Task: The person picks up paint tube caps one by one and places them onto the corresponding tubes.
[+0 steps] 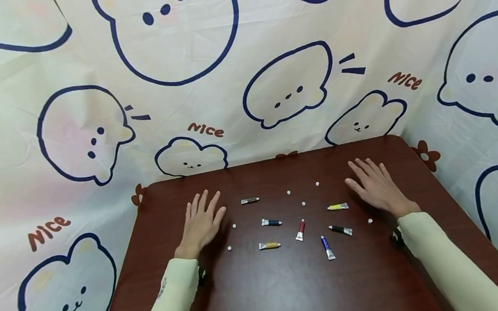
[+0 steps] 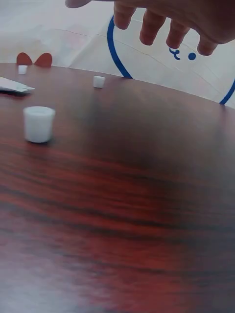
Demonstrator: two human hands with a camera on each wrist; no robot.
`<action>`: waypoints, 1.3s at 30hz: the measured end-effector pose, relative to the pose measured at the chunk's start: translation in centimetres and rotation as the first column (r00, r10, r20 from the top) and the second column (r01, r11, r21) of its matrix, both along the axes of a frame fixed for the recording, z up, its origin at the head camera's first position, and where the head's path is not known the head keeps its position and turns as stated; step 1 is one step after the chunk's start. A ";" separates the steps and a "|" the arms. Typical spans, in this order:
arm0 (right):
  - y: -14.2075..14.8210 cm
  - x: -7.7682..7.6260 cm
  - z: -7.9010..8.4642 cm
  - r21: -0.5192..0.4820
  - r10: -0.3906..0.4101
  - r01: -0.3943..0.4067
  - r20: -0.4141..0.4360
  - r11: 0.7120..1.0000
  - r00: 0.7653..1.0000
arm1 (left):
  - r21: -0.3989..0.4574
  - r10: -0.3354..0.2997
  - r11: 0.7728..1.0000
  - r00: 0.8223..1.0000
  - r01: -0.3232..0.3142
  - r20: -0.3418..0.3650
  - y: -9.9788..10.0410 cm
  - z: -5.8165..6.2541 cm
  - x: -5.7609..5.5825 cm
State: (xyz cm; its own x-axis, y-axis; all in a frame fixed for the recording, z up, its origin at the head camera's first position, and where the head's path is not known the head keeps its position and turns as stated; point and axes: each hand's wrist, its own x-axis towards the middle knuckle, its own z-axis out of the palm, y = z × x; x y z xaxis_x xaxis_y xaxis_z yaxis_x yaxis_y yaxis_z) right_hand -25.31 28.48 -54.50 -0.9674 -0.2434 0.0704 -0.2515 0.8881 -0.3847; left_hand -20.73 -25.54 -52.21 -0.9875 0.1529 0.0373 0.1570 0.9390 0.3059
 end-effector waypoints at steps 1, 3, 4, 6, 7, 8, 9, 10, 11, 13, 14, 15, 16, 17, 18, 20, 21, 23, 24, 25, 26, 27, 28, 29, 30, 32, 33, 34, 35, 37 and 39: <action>-0.2 0.1 0.0 -0.002 0.002 -0.002 -0.001 1.000 1.000 | -0.001 -0.003 1.000 1.000 0.003 0.001 0.1 0.0 0.0; -0.5 0.2 0.0 -0.002 0.007 -0.007 0.001 1.000 1.000 | -0.005 -0.009 1.000 1.000 0.009 0.005 0.3 -0.1 0.1; -0.7 0.3 -0.1 -0.002 0.009 -0.009 0.003 1.000 1.000 | -0.007 -0.012 1.000 1.000 0.012 0.009 0.4 -0.1 0.1; -1.1 0.4 -0.1 -0.003 0.011 -0.011 0.005 1.000 1.000 | -0.015 -0.018 1.000 1.000 0.018 0.012 0.6 -0.2 0.2; -1.2 0.4 -0.2 -0.001 0.013 -0.013 0.008 1.000 1.000 | -0.018 -0.021 1.000 1.000 0.021 0.015 0.6 -0.3 0.2; -1.4 0.5 -0.2 0.001 0.016 -0.016 0.011 1.000 1.000 | -0.020 -0.024 0.999 1.000 0.025 0.016 0.7 -0.4 0.2; -1.5 0.5 -0.3 0.002 0.018 -0.018 0.011 1.000 1.000 | -0.019 -0.028 0.999 0.999 0.029 0.016 0.8 -0.5 0.2; -1.6 0.6 -0.3 0.000 0.022 -0.022 0.011 1.000 1.000 | -0.018 -0.032 0.999 0.999 0.032 0.014 0.8 -0.6 0.3; -1.7 0.7 -0.3 -0.001 0.026 -0.026 0.009 1.000 1.000 | -0.015 -0.037 0.999 0.999 0.037 0.011 0.8 -0.7 0.3; -2.0 0.8 -0.4 0.001 0.032 -0.032 0.009 0.999 0.999 | -0.006 -0.045 0.999 0.999 0.045 0.015 0.9 -0.8 0.4; -2.1 0.9 -0.4 0.000 0.034 -0.034 0.009 0.999 0.999 | -0.001 -0.049 0.999 0.999 0.049 0.015 1.0 -0.9 0.5; -2.3 0.9 -0.5 -0.001 0.035 -0.035 0.007 0.999 0.999 | 0.004 -0.051 0.999 0.999 0.051 0.018 1.0 -0.9 0.6; -2.4 1.0 -0.5 -0.001 0.037 -0.037 0.009 0.999 0.999 | 0.007 -0.053 0.999 0.998 0.053 0.022 1.1 -1.0 0.6; -2.6 1.1 -0.6 0.000 0.039 -0.039 0.010 0.999 0.999 | 0.011 -0.055 0.998 0.998 0.055 0.026 1.1 -1.0 0.7; -2.7 1.1 -0.7 0.002 0.042 -0.042 0.010 0.999 0.999 | 0.013 -0.056 0.998 0.998 0.056 0.031 1.2 -1.1 0.8; -2.9 1.3 -0.9 0.004 0.052 -0.052 0.010 0.999 0.999 | 0.014 -0.059 0.998 0.998 0.058 0.037 1.2 -1.2 0.9; -3.0 1.3 -0.9 0.005 0.057 -0.057 0.011 0.998 0.998 | 0.014 -0.061 0.998 0.997 0.060 0.041 1.3 -1.2 0.9; -3.2 1.5 -1.0 0.004 0.067 -0.067 0.017 0.998 0.998 | 0.011 -0.069 0.998 0.997 0.069 0.035 1.3 -1.3 1.1; -3.3 1.6 -1.0 0.004 0.069 -0.069 0.019 0.998 0.997 | 0.012 -0.074 0.997 0.997 0.074 0.029 1.4 -1.3 1.2; -3.4 1.7 -1.0 0.003 0.070 -0.070 0.021 0.998 0.997 | 0.013 -0.079 0.997 0.997 0.079 0.020 1.5 -1.3 1.3; -3.5 1.8 -1.0 0.003 0.071 -0.071 0.024 0.997 0.997 | 0.013 -0.083 0.996 0.996 0.083 0.012 1.5 -1.4 1.3; -3.6 1.9 -1.0 0.001 0.071 -0.071 0.028 0.997 0.997 | 0.017 -0.088 0.996 0.996 0.088 0.004 1.6 -1.4 1.4; -3.7 2.0 -1.0 0.000 0.071 -0.072 0.032 0.997 0.997 | 0.020 -0.092 0.996 0.996 0.092 -0.003 1.6 -1.5 1.5; -3.8 2.1 -1.1 0.002 0.070 -0.070 0.034 0.998 0.997 | 0.022 -0.095 0.995 0.995 0.095 -0.005 1.6 -1.6 1.6; -3.9 2.2 -1.2 0.005 0.070 -0.070 0.036 0.998 0.997 | 0.024 -0.095 0.995 0.995 0.095 -0.001 1.7 -1.6 1.6; -4.1 2.4 -1.3 0.009 0.072 -0.073 0.038 0.997 0.997 | 0.024 -0.098 0.995 0.995 0.098 0.011 1.7 -1.8 1.8; -4.2 2.5 -1.4 0.012 0.073 -0.074 0.038 0.997 0.997 | 0.025 -0.099 0.995 0.995 0.098 0.019 1.7 -1.9 1.8; -4.2 2.5 -1.4 0.016 0.075 -0.076 0.035 0.997 0.997 | 0.025 -0.099 0.995 0.995 0.099 0.027 1.8 -1.9 1.8; -4.3 2.6 -1.5 0.019 0.076 -0.077 0.032 0.997 0.997 | 0.027 -0.100 0.995 0.994 0.099 0.032 1.8 -1.9 1.9; -4.4 2.7 -1.5 0.020 0.081 -0.082 0.029 0.996 0.996 | 0.038 -0.100 0.994 0.994 0.098 0.042 1.9 -2.0 1.9; -4.4 2.9 -1.5 0.024 0.087 -0.087 0.023 0.996 0.996 | 0.048 -0.103 0.994 0.993 0.101 0.051 2.0 -2.0 2.0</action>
